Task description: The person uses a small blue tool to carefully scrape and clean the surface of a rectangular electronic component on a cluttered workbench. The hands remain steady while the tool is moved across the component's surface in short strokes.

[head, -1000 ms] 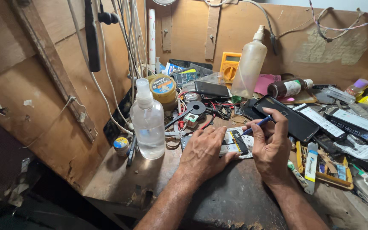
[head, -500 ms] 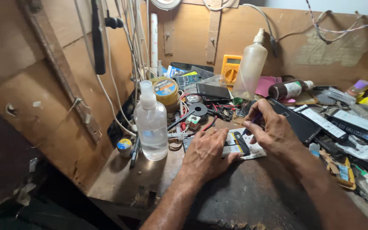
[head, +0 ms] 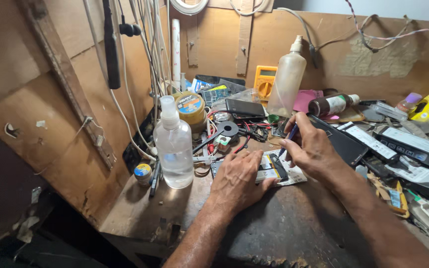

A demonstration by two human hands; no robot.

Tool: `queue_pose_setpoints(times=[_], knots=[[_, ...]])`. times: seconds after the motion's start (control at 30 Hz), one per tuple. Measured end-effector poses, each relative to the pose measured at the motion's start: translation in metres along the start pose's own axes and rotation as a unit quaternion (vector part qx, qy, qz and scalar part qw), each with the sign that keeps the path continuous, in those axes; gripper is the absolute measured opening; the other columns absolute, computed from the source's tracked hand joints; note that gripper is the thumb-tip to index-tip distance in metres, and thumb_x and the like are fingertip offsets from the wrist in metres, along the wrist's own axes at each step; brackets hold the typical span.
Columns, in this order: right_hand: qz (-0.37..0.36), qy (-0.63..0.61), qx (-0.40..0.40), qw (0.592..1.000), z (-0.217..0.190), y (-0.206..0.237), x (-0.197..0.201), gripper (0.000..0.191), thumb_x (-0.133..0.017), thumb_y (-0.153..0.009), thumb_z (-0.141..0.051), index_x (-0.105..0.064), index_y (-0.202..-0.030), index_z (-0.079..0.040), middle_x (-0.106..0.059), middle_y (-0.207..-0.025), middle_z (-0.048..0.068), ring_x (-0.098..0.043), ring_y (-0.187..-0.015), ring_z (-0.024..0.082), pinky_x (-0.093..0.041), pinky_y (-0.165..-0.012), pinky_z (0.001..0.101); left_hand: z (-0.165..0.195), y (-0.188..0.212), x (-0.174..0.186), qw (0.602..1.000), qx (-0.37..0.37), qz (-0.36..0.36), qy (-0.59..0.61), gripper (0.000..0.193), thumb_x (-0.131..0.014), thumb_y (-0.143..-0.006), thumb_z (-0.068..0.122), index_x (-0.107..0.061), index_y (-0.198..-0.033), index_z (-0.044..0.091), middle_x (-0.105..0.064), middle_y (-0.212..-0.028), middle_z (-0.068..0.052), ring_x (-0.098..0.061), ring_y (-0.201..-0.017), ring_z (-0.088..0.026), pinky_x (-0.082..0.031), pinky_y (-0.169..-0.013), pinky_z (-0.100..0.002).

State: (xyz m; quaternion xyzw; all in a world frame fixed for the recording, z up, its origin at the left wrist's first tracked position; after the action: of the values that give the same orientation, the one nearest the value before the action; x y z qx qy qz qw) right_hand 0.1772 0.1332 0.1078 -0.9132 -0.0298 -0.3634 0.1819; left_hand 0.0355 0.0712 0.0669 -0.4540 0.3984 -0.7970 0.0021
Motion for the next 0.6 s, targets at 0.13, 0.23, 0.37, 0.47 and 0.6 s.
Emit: queue_pose_setpoints(times=[0.13,0.23,0.37,0.47,0.6], knots=[[0.027,0.024,0.023,0.999,-0.003,0.001,0.001,0.023,-0.07,-0.093,-0.015,-0.05,-0.1,-0.004,-0.071,-0.071,0.014,-0.073,-0.056,0.021,-0.055,-0.05,0.037,0.0,0.0,-0.001,1.0,0.002,-0.002,-0.003,0.069,-0.081,-0.08,0.044,-0.061,-0.124,-0.006,-0.072,-0.111,-0.018,-0.067,-0.112,-0.028,-0.035,-0.116,-0.042],[0.0,-0.032,-0.018,0.999,0.006,-0.002,-0.004,0.023,-0.068,-0.089,-0.012,-0.05,-0.101,-0.005,-0.071,-0.076,0.014,-0.071,-0.055,0.023,-0.056,-0.047,0.0371,-0.002,0.002,-0.002,1.0,0.016,-0.014,0.007,0.066,-0.08,-0.081,0.041,-0.062,-0.125,-0.005,-0.073,-0.111,-0.017,-0.067,-0.114,-0.028,-0.036,-0.117,-0.041],[0.049,0.031,0.068,0.996,-0.007,0.0,0.005,0.026,-0.073,-0.09,-0.014,-0.052,-0.101,-0.004,-0.069,-0.075,0.013,-0.07,-0.058,0.021,-0.054,-0.051,0.0365,0.002,-0.002,0.002,1.0,-0.005,0.011,0.002,0.066,-0.081,-0.081,0.041,-0.062,-0.124,-0.006,-0.072,-0.113,-0.019,-0.067,-0.112,-0.028,-0.036,-0.115,-0.042],[0.029,-0.002,0.01,1.0,0.006,-0.003,0.0,0.031,-0.073,-0.088,-0.014,-0.048,-0.104,-0.004,-0.068,-0.076,0.013,-0.068,-0.055,0.023,-0.053,-0.049,0.0384,-0.002,-0.001,-0.002,1.0,0.013,-0.008,0.0,0.068,-0.081,-0.08,0.042,-0.062,-0.125,-0.006,-0.073,-0.11,-0.018,-0.067,-0.111,-0.028,-0.037,-0.115,-0.041],[-0.002,-0.018,-0.018,1.0,0.016,-0.004,-0.007,0.03,-0.069,-0.087,-0.011,-0.049,-0.109,-0.008,-0.068,-0.073,0.015,-0.07,-0.054,0.024,-0.055,-0.047,0.0386,-0.002,0.002,0.0,1.0,-0.002,0.001,0.008,0.066,-0.08,-0.083,0.041,-0.063,-0.127,-0.005,-0.073,-0.114,-0.018,-0.068,-0.111,-0.028,-0.038,-0.115,-0.041]])
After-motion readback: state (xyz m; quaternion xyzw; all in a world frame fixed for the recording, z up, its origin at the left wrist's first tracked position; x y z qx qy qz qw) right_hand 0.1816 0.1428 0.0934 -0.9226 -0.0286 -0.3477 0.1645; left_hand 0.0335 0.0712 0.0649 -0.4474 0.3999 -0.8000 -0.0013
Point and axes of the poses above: each hand's wrist, its own y-axis away from the middle knuckle, its own x-axis out of the back of the hand, z = x × y, the point moved 9 cm from there along -y, towards the middle knuckle
